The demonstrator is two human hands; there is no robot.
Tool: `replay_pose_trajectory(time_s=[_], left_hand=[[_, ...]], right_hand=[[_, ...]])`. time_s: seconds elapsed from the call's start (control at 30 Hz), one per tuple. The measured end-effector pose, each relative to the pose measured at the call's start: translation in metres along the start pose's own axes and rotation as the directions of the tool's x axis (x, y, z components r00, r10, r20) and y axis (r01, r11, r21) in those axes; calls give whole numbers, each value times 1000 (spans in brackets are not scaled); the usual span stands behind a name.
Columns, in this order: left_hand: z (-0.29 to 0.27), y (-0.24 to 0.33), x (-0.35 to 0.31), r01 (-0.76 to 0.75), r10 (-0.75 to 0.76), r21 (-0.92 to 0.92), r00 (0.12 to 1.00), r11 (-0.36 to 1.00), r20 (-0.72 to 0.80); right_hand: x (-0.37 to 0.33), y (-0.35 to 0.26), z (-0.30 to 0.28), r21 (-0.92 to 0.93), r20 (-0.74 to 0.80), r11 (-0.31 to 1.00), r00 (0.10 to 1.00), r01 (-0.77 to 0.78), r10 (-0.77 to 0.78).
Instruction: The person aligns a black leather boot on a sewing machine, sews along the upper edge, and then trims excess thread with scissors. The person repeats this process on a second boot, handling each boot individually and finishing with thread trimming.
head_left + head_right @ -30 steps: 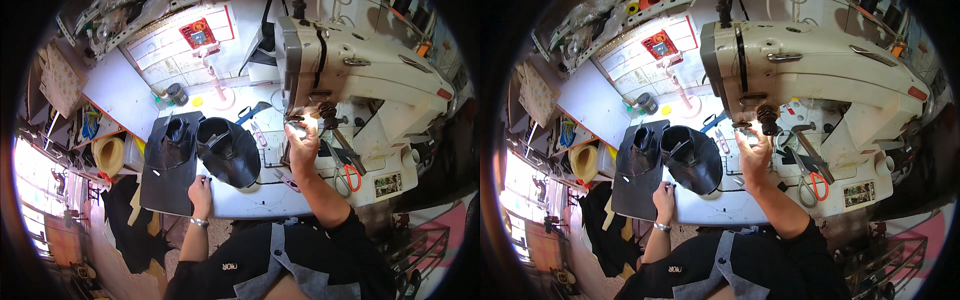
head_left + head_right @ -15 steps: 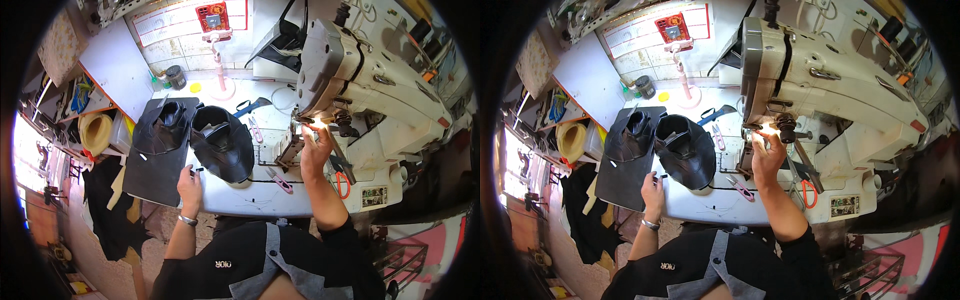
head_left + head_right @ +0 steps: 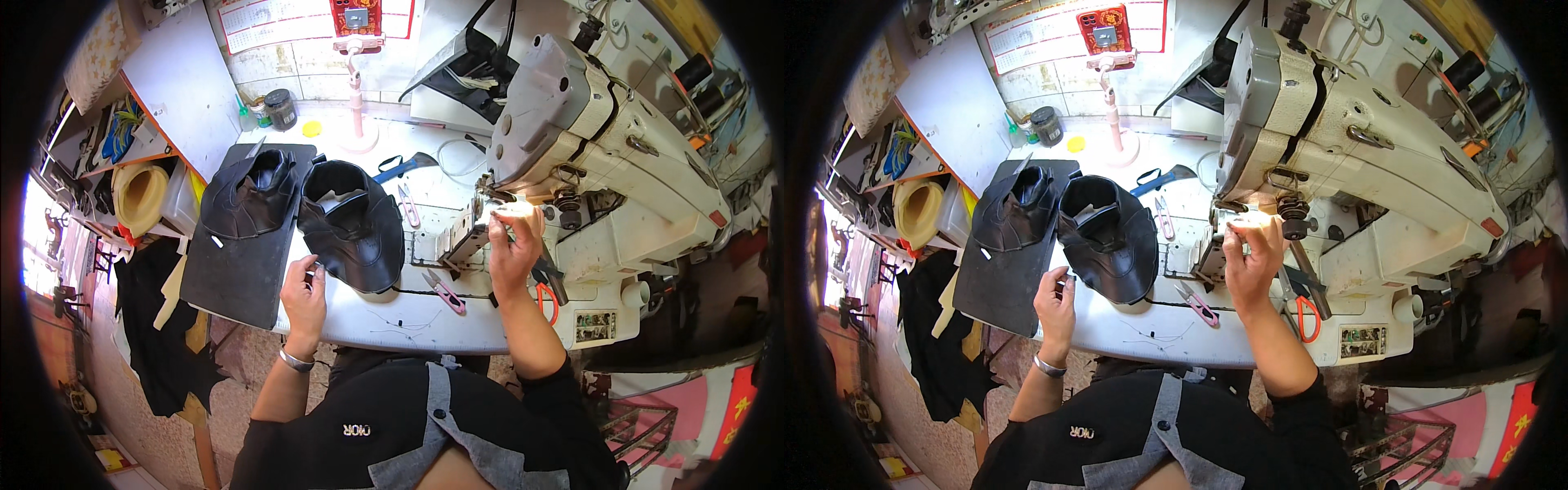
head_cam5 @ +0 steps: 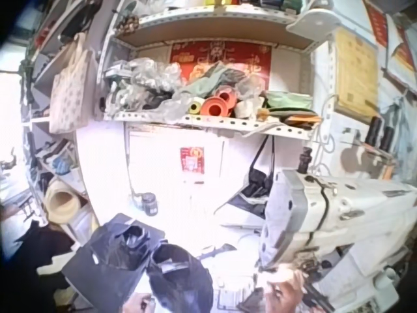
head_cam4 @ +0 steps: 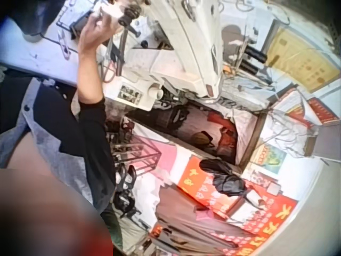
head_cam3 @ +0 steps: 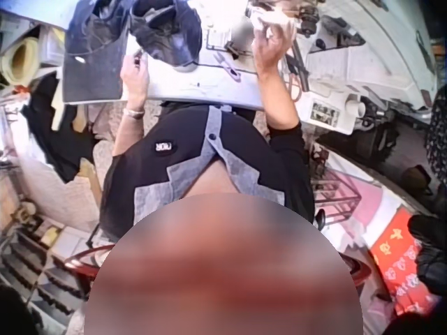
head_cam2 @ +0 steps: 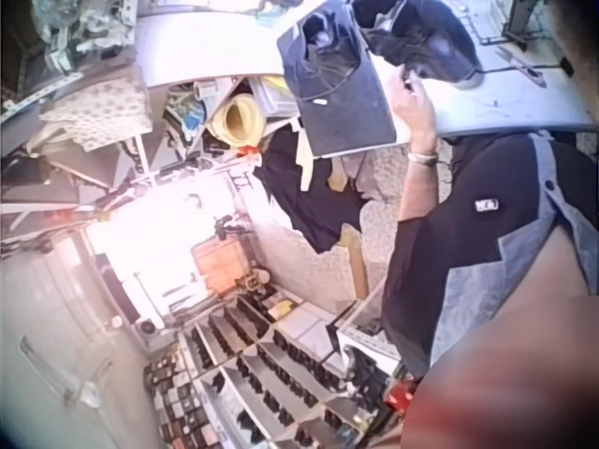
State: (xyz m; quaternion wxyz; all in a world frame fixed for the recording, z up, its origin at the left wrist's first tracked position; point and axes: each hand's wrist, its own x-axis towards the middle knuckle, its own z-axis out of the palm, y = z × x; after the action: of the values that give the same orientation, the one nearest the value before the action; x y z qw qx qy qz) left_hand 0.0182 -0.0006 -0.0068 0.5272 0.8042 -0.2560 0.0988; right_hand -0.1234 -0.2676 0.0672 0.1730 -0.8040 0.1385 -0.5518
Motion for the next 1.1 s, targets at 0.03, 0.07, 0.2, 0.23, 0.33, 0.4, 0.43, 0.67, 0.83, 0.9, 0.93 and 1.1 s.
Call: replay_pose_trajectory(time_s=[0.03,0.07,0.2,0.23,0.33,0.4,0.43,0.67,0.83,0.9,0.93,1.1], left_hand=[[1,5,0,-7,7,-24,1000,1000,8],[3,10,0,-13,14,-47,1000,999,18],[9,24,-1,-23,29,-92,997,995,70],[11,27,-3,-19,27,-102,996,995,79],[17,35,-11,-9,33,-163,989,987,147],[22,41,-17,6,33,-183,977,983,213],[24,45,-22,7,48,-207,964,978,260],[60,79,-31,-727,757,-319,411,608,508],[86,91,-22,-929,614,-259,-45,265,788],[89,90,-15,-959,682,-246,-84,143,727],[90,90,-12,-967,721,-242,-110,82,684],[93,95,8,-807,784,-361,191,468,590]], right_hand=[[1,0,-1,-19,17,1000,1000,5,-5],[2,0,-1,-34,20,999,999,33,-32],[6,4,-3,-51,34,992,993,115,-113],[7,5,-4,-45,33,990,990,136,-134],[8,9,-13,-177,141,954,965,244,-220],[0,9,-23,-181,222,935,939,305,-263],[-9,7,-30,-147,273,934,921,325,-278],[-119,-14,-64,75,625,968,746,239,-232],[-162,-3,-82,86,664,995,741,54,-98],[-162,4,-89,56,582,998,813,-21,-16],[-159,6,-90,56,545,995,837,-86,42],[-139,12,-72,95,414,938,870,-335,269]])
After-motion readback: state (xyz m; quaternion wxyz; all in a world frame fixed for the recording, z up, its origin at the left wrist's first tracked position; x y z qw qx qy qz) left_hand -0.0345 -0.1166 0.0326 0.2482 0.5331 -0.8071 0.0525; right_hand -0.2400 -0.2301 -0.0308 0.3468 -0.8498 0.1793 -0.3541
